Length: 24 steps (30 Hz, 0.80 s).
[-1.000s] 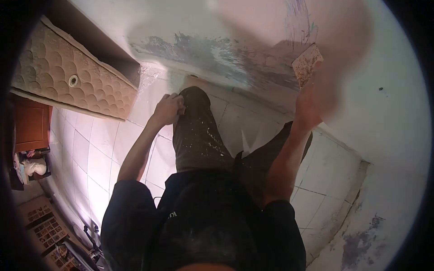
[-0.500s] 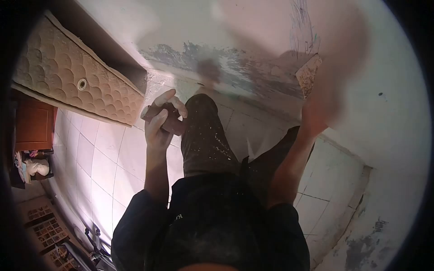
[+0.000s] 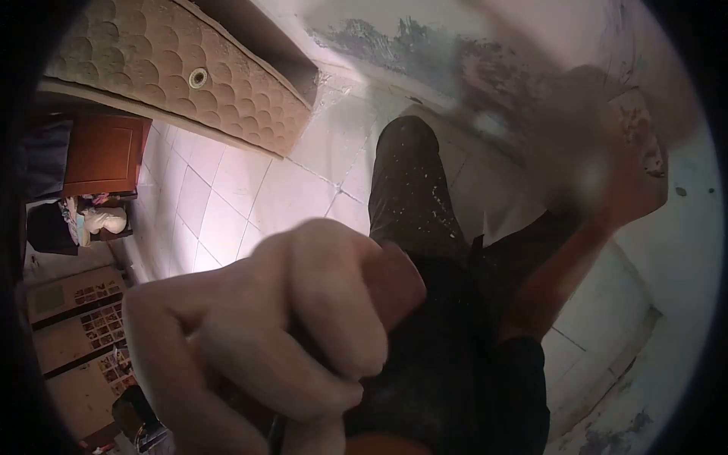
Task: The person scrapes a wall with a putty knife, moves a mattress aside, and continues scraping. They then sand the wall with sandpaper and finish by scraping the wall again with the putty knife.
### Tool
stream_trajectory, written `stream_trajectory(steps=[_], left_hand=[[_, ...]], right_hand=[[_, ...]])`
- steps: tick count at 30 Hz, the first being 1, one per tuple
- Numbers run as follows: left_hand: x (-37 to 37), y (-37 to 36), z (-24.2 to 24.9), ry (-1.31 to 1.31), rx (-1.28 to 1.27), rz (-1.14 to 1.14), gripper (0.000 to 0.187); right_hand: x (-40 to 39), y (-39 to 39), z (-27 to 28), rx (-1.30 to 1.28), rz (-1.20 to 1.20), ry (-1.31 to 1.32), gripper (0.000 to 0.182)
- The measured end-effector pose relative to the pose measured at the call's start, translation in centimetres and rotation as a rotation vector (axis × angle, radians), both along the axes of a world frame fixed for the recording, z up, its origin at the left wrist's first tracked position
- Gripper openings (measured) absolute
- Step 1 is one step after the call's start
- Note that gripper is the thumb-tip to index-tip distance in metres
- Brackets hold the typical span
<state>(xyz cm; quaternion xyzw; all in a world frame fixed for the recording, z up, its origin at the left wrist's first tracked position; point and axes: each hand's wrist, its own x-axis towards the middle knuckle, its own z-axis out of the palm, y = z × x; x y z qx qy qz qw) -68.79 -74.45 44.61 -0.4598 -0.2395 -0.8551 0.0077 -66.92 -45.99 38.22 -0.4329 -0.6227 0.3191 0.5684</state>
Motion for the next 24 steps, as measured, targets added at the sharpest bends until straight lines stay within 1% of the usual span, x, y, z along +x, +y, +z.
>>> stream_trajectory(steps=[4, 6, 7, 9, 13, 16, 18, 19, 20, 22, 24], left_hand=[[1.0, -1.5, 0.3, -0.131, -0.052, 0.112, 0.011], [1.2, -1.8, 0.2, -0.158, -0.063, 0.15, 0.01], [1.2, -1.8, 0.2, -0.166, -0.067, 0.164, 0.01], [1.4, -1.8, 0.3, -0.175, -0.08, 0.183, 0.01], [1.5, -1.8, 0.3, -0.19, -0.083, 0.208, 0.01], [1.5, -1.8, 0.3, -0.191, -0.074, 0.218, 0.011], [1.5, -1.8, 0.3, -0.188, -0.068, 0.221, 0.011], [1.5, -1.8, 0.3, -0.19, -0.063, 0.222, 0.011], [1.5, -1.8, 0.4, -0.188, -0.063, 0.226, 0.012], [1.3, -1.7, 0.4, -0.179, -0.055, 0.22, 0.012], [0.9, -1.4, 0.5, -0.161, -0.056, 0.219, 0.013]], right_hand=[[0.4, 0.4, 0.2, -0.037, -0.03, -0.071, 0.041], [0.8, 1.3, -0.4, 0.091, -0.058, -0.208, 0.037], [0.7, 1.5, -0.7, 0.08, -0.051, -0.211, 0.037], [0.7, 1.8, -1.1, 0.09, -0.053, -0.109, 0.035], [0.9, 2.2, -1.6, 0.117, -0.031, -0.099, 0.033], [1.3, 2.7, -1.8, 0.122, 0.026, -0.042, 0.036], [1.3, 2.5, -1.2, 0.123, -0.103, -0.272, 0.035], [1.5, 3.1, -1.6, 0.124, -0.104, -0.271, 0.035], [1.7, 3.7, -2.0, 0.201, -0.011, -0.211, 0.036], [1.8, 4.1, -2.4, 0.281, 0.081, -0.15, 0.037], [1.0, 2.1, -1.3, 0.087, -0.065, -0.168, 0.037]])
